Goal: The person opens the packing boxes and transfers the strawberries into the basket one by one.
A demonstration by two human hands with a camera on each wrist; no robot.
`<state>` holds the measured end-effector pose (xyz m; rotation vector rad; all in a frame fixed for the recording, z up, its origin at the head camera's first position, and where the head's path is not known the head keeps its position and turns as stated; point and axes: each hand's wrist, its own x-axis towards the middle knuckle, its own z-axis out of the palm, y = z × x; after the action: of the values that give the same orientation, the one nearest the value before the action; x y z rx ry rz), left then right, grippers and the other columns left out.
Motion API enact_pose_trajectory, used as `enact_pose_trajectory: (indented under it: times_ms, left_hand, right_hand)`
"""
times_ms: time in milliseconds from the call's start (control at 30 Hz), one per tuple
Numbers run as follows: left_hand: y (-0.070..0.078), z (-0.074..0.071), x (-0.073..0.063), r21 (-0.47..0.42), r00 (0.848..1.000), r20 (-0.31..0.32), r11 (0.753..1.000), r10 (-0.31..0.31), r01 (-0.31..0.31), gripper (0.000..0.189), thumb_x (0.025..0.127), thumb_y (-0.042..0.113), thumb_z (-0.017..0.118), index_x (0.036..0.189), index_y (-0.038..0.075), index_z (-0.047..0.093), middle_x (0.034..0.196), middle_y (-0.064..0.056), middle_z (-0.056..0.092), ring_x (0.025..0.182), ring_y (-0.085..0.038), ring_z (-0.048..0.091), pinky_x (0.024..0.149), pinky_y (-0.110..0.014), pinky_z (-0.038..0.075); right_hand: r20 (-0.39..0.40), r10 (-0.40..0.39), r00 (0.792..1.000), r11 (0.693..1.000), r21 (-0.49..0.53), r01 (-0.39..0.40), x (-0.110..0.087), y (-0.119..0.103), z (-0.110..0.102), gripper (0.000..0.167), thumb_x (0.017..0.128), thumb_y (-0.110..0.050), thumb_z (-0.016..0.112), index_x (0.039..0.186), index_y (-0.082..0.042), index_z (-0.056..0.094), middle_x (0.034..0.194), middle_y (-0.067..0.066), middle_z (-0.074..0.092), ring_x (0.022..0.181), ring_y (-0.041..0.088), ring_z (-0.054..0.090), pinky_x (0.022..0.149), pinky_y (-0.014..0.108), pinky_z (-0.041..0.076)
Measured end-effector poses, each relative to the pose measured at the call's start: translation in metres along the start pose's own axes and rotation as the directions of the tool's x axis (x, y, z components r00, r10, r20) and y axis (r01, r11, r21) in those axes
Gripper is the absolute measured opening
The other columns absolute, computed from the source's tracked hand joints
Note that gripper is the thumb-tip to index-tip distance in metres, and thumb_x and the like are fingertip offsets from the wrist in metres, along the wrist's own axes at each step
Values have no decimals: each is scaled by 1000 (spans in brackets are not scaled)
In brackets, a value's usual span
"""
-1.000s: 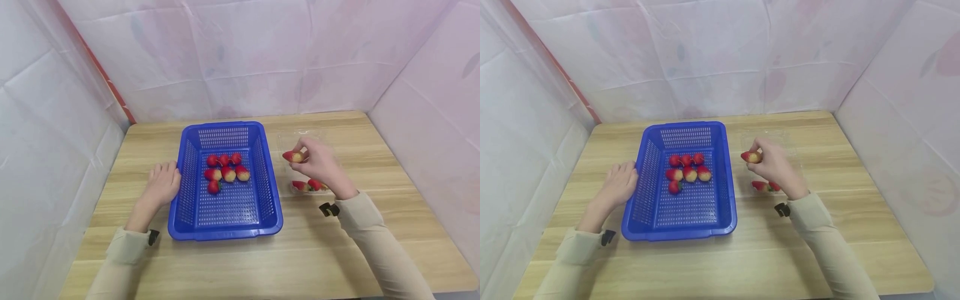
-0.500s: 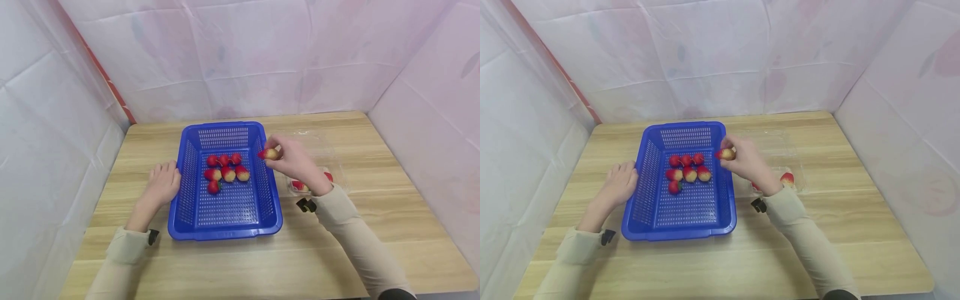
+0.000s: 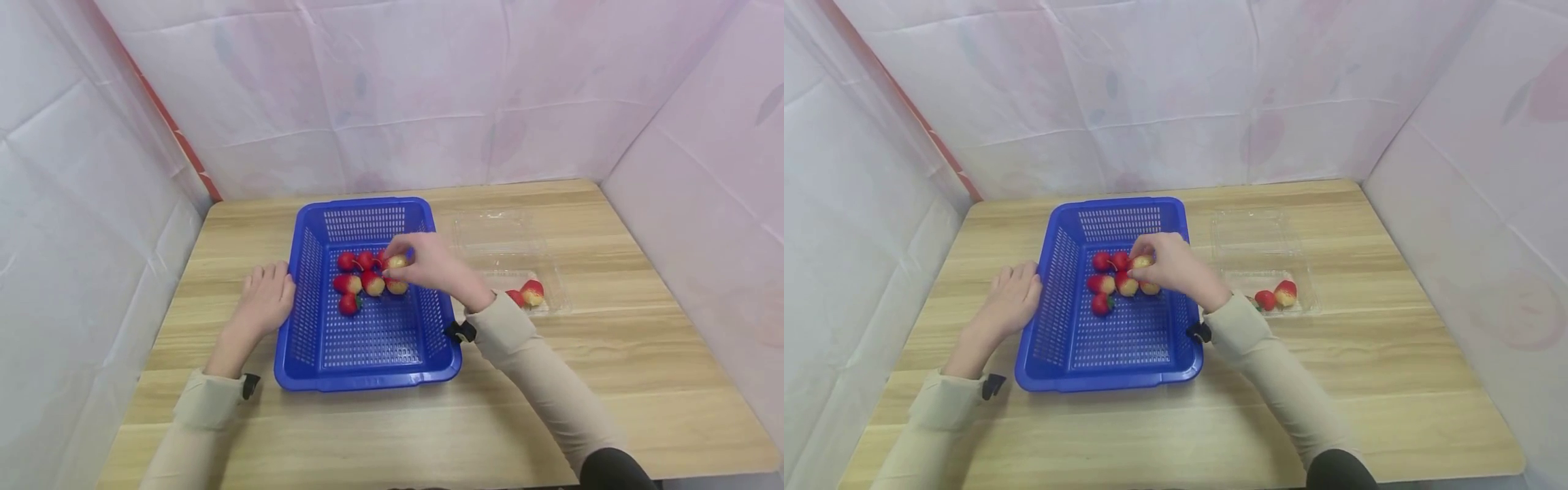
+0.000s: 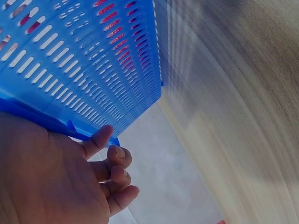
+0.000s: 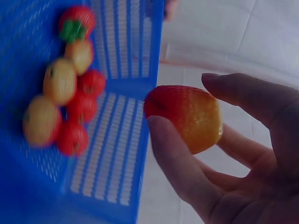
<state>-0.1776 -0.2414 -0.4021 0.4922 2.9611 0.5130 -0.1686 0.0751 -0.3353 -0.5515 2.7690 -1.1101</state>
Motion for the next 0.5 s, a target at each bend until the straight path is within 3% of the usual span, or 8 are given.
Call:
enact_pose_trajectory:
  times_ms: [167,333,500]
  left_hand:
    - [1,0,1,-9,1000,3,1000,5,-5,38,105,29,16,113,4,43,101,-15,47,90,-33,35,80,-46,27]
    - [1,1,1,-13,1000,9,1000,7,-7,35,105,28,17,110,5,43,99,-14,46,90,-33,35,80,-46,27]
    - [2,3,0,-13,1000,5,1000,0,1,34,105,28,17,107,6,42,99,-15,46,90,-33,35,80,-46,27]
  right_hand:
    - [72,24,997,1000,16,-26,7,-5,13,17,87,-16,74,100,-7,73,95,5,69,84,21,62,69,32,52]
    - [94,15,995,1000,-2,-15,12,-6,29,12,82,-9,72,94,-5,71,81,3,65,73,18,58,63,29,48]
    - [123,93,988,994,-60,-86,14,-4,46,10,79,-4,70,89,-5,70,79,4,61,66,17,56,57,26,44]
